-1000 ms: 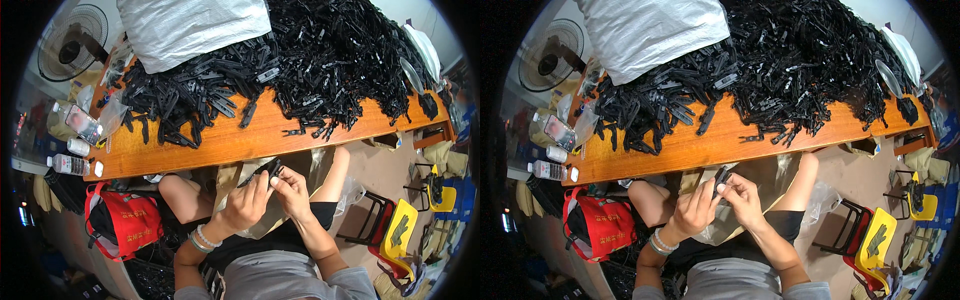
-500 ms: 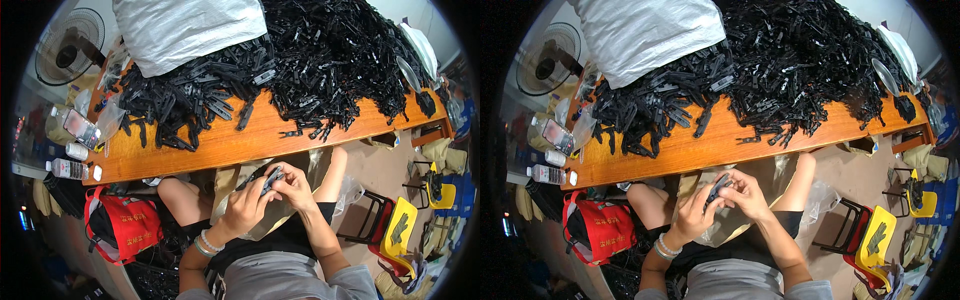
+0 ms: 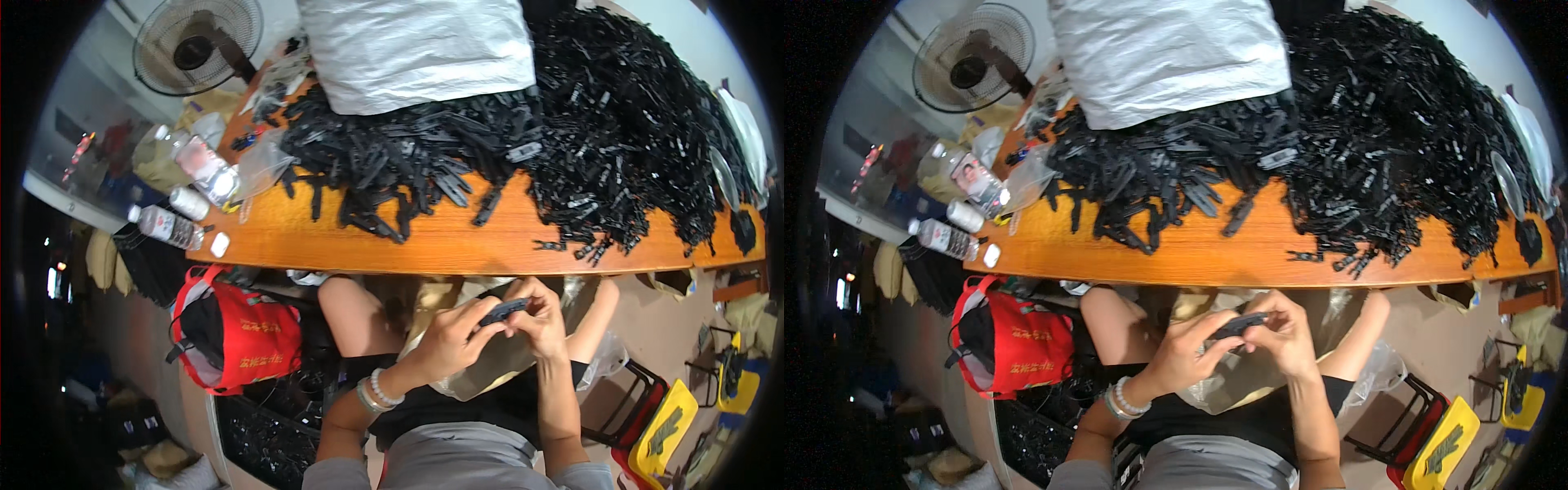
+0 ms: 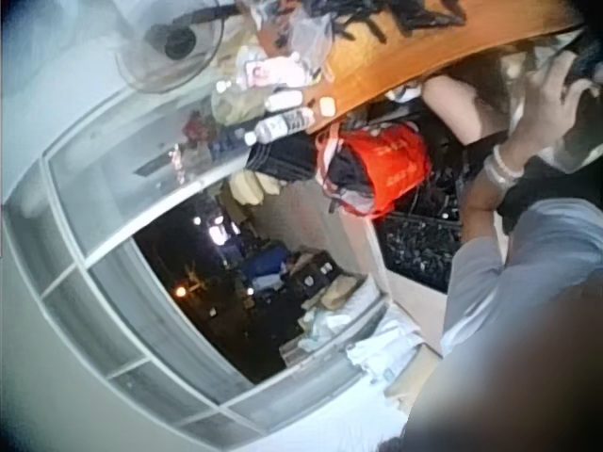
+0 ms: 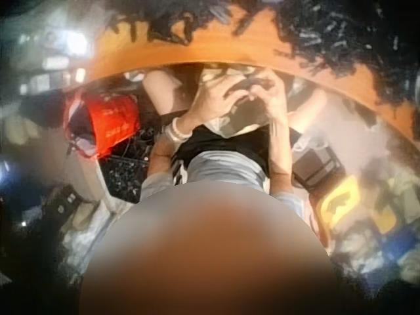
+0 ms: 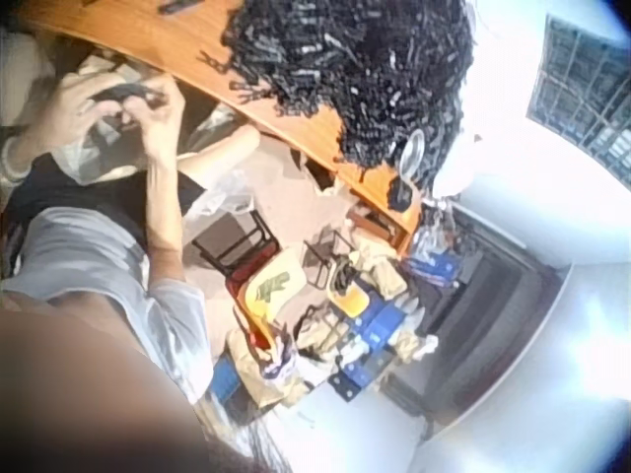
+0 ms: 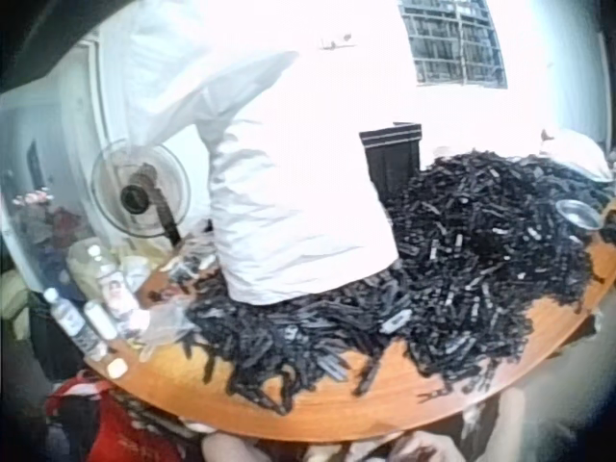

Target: The person sorts small black metal parts by hand, picking them from a pile on a table and placing them into a bag.

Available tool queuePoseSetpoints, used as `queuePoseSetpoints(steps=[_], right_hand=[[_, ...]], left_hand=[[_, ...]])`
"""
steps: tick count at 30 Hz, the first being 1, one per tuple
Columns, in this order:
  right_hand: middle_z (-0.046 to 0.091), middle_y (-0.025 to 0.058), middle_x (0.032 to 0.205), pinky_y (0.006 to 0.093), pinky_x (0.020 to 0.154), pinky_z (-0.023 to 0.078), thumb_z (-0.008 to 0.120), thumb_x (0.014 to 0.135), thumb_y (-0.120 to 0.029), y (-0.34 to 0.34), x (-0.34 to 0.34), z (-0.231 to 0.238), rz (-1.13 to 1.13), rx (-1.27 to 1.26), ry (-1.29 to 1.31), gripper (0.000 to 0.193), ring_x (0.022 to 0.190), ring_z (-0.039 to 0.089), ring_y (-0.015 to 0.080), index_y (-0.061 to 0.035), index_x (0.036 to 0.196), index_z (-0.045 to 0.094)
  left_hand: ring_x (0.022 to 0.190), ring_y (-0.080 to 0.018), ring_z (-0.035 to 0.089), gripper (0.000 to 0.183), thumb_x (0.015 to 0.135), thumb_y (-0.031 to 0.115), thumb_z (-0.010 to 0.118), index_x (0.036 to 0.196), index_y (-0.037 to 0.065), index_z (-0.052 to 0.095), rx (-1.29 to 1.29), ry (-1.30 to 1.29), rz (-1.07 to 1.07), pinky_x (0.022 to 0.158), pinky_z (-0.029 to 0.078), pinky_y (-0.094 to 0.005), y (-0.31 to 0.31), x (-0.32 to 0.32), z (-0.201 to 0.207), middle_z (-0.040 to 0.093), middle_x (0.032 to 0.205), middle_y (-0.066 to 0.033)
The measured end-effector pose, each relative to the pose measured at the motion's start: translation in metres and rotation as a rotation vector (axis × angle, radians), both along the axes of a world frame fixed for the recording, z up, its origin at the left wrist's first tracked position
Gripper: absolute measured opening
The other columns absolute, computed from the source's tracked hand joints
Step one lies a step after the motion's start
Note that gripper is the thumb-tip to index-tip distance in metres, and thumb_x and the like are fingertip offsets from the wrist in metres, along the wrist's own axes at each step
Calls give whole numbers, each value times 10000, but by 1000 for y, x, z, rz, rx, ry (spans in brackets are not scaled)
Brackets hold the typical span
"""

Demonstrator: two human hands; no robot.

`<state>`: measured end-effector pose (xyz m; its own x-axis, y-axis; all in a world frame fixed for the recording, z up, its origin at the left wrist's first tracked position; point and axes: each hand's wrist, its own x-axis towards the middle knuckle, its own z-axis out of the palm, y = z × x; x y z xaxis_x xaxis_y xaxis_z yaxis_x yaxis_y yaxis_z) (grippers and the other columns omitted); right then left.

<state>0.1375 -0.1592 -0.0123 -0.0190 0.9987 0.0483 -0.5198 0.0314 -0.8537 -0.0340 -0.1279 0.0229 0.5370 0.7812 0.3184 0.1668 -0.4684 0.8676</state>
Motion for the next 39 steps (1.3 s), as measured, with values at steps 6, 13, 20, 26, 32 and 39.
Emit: queuePoseSetpoints(steps=[6, 13, 20, 26, 32, 39], right_hand=[[583, 84, 758, 237, 526, 448, 747, 772, -87, 0, -1, 2, 7, 5, -18, 233, 577, 567, 124, -8, 828, 534], [591, 93, 772, 227, 528, 448, 749, 771, -96, 2, 7, -6, 63, 65, -45, 235, 575, 570, 124, -8, 826, 538], [588, 77, 760, 208, 514, 433, 718, 793, -67, -1, -2, -5, 22, -28, -28, 198, 579, 560, 99, -4, 832, 534], [602, 59, 701, 193, 473, 376, 710, 809, -93, -6, 2, -22, 26, -10, 2, 202, 547, 550, 88, 2, 922, 573], [613, 48, 759, 177, 473, 362, 599, 903, -154, -11, -10, -15, 83, -93, 189, 252, 549, 532, 73, 30, 1074, 576], [560, 4, 728, 183, 517, 339, 604, 910, -219, -15, -5, -15, 66, -62, 127, 310, 580, 452, 48, 26, 1099, 589]], left_hand=[[714, -256, 652, 329, 797, 30, 688, 1096, -43, 569, 32, -9, -18, 617, 507, -314, 0, -1, 3, 642, 877, -158], [675, -291, 639, 289, 836, 39, 632, 1099, -36, 538, -29, -30, -10, 566, 486, -355, -7, 1, -1, 626, 806, -155], [734, -227, 682, 322, 806, 53, 693, 1083, -60, 575, 153, 28, 144, 585, 512, -296, -15, 3, -13, 660, 860, -166], [769, -179, 674, 344, 793, 11, 688, 1115, -50, 581, -139, -14, 80, 654, 515, -277, -21, 4, -9, 674, 886, -140], [760, -318, 656, 328, 781, -16, 660, 1097, -42, 572, 194, 76, 223, 653, 526, -359, -30, 9, -5, 635, 885, -185], [780, -258, 664, 340, 793, -14, 657, 1114, -52, 554, -1, 59, 181, 634, 517, -320, -35, 15, 3, 634, 884, -171]])
